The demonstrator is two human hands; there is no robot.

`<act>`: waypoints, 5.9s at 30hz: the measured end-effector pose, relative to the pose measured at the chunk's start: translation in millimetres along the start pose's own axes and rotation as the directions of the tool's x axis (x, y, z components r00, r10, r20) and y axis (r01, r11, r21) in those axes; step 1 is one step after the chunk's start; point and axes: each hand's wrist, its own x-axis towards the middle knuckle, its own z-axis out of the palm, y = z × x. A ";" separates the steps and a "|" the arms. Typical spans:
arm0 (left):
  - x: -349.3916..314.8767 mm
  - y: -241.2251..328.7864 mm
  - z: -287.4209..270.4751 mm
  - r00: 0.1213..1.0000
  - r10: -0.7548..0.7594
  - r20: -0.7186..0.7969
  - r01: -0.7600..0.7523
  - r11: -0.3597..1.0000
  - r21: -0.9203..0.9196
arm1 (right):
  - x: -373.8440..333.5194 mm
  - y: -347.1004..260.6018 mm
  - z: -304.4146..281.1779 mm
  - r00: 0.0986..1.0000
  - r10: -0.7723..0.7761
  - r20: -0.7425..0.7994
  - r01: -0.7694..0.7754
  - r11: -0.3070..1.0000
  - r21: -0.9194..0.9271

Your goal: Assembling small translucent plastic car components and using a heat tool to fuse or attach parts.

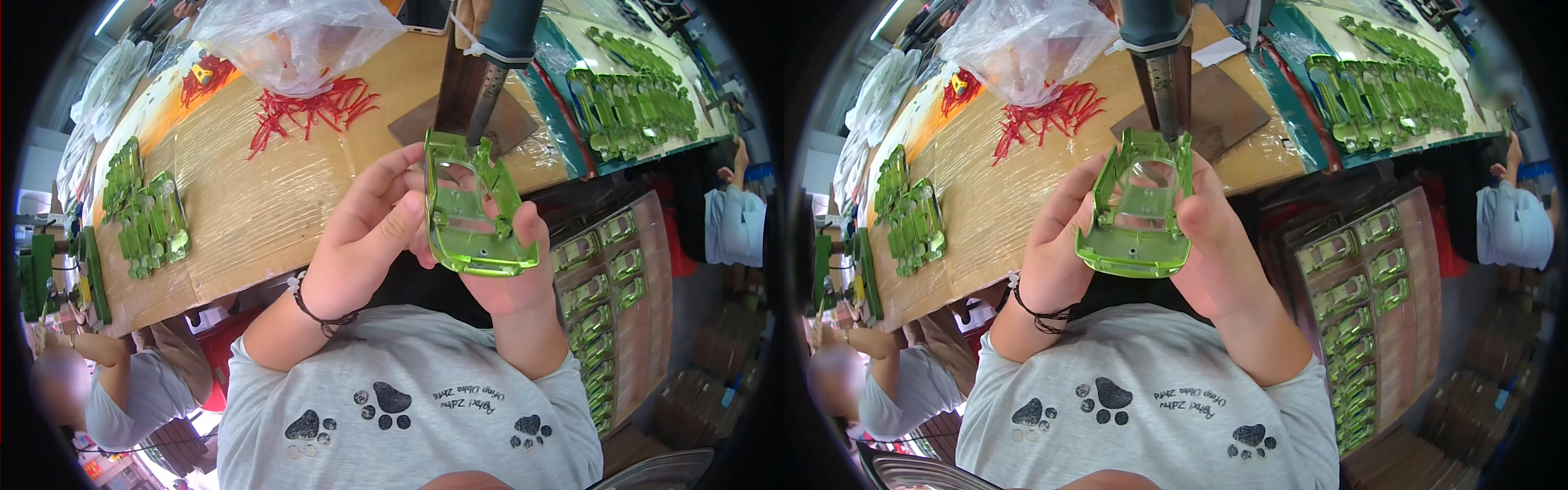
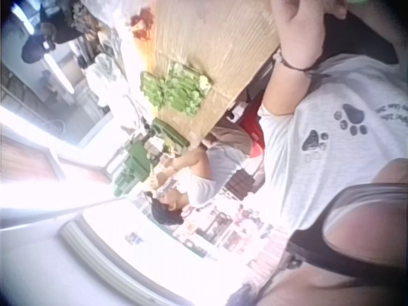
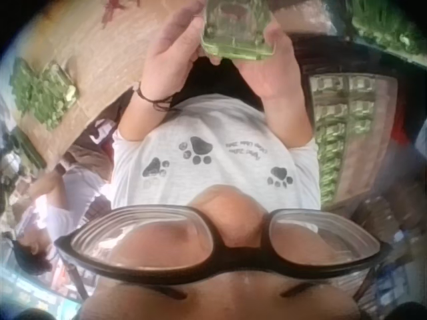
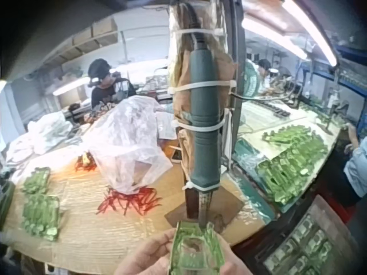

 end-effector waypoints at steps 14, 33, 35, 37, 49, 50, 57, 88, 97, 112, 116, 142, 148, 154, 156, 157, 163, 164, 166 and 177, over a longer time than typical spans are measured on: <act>-52.1 67.1 -78.7 0.947 0.213 0.241 -0.320 0.548 0.773 | -177.8 -107.5 -167.0 0.583 -0.567 -0.583 0.565 0.798 -0.212; -104.1 102.7 -287.1 0.762 0.507 -0.402 0.528 -0.128 0.839 | -280.3 -146.8 -199.1 -0.264 -0.298 -0.917 0.587 0.705 -0.398; -106.7 103.0 -287.8 0.761 0.547 -0.349 0.503 -0.159 0.849 | -299.0 -144.7 -225.5 -0.148 -0.463 -0.874 0.515 0.718 -0.468; -113.8 103.7 -282.4 0.740 0.577 -0.346 0.542 -0.206 0.815 | -255.9 -131.4 -200.7 -0.191 -0.668 -0.719 0.342 0.641 -0.687; -84.0 68.5 -166.2 0.828 0.524 -0.201 0.344 -0.190 0.920 | -3.9 63.1 -2.2 0.626 -0.331 0.706 0.639 -0.302 -0.708; -84.3 64.5 -158.4 0.827 0.535 -0.173 0.314 -0.186 0.931 | 15.8 69.5 5.4 0.691 -0.277 0.667 0.598 -0.300 -0.744; -94.3 43.6 -140.9 0.747 0.656 -0.105 0.267 -0.151 0.952 | 104.8 85.3 49.4 0.937 -0.134 0.323 0.172 -0.626 -0.760; -99.4 1.7 -117.9 0.932 0.311 -0.185 -0.257 0.929 0.264 | 98.8 86.6 27.1 0.832 -0.321 0.453 0.263 -0.492 -0.830; -91.0 -1.6 -112.8 0.885 0.411 -0.219 -0.288 0.853 0.434 | 87.6 83.8 27.0 0.886 -0.236 0.399 0.219 -0.545 -0.809; -85.0 -0.7 -102.9 0.880 0.439 -0.180 -0.312 0.821 0.479 | 67.2 67.5 31.4 0.891 -0.098 0.444 0.345 -0.492 -0.800; -86.9 -3.6 -95.5 0.861 0.488 -0.142 -0.328 0.748 0.576 | 62.5 70.8 35.5 0.893 -0.176 0.415 0.311 -0.424 -0.850; -97.7 11.4 -92.6 0.862 0.450 0.233 -0.415 0.362 0.835 | -1.6 50.7 74.0 0.741 -0.228 0.632 0.576 -0.268 -0.772; -95.4 26.7 -88.5 0.899 0.304 0.315 -0.382 0.193 0.904 | 4.3 45.1 68.3 0.746 -0.186 0.640 0.571 -0.315 -0.758; -95.1 25.8 -85.5 0.925 0.190 0.328 -0.379 0.470 0.797 | 0.2 53.8 57.5 0.787 -0.363 0.499 0.539 0.010 -0.842; -95.5 23.0 -81.7 0.923 0.208 0.324 -0.385 0.529 0.757 | 2.1 56.6 52.1 0.751 -0.403 0.523 0.634 0.220 -0.742; -96.0 22.2 -80.9 0.922 0.228 0.312 -0.386 0.581 0.716 | 1.7 57.0 50.8 0.751 -0.403 0.523 0.634 0.220 -0.741; -97.0 24.8 -80.6 0.924 0.203 0.324 -0.380 0.572 0.727 | 0.8 53.0 44.0 0.625 -0.350 0.698 0.770 0.125 -0.626; -97.6 24.9 -80.5 0.931 0.177 0.318 -0.359 0.591 0.722 | 1.1 53.7 42.8 0.625 -0.350 0.698 0.770 0.126 -0.626; -97.1 24.1 -80.3 0.931 0.178 0.319 -0.360 0.602 0.713 | 1.2 55.3 40.3 0.606 -0.370 0.704 0.783 0.122 -0.610; -93.4 5.8 -77.9 0.952 0.210 0.223 -0.303 0.753 0.584 | 1.3 51.8 30.9 0.702 -0.298 0.647 0.704 0.159 -0.692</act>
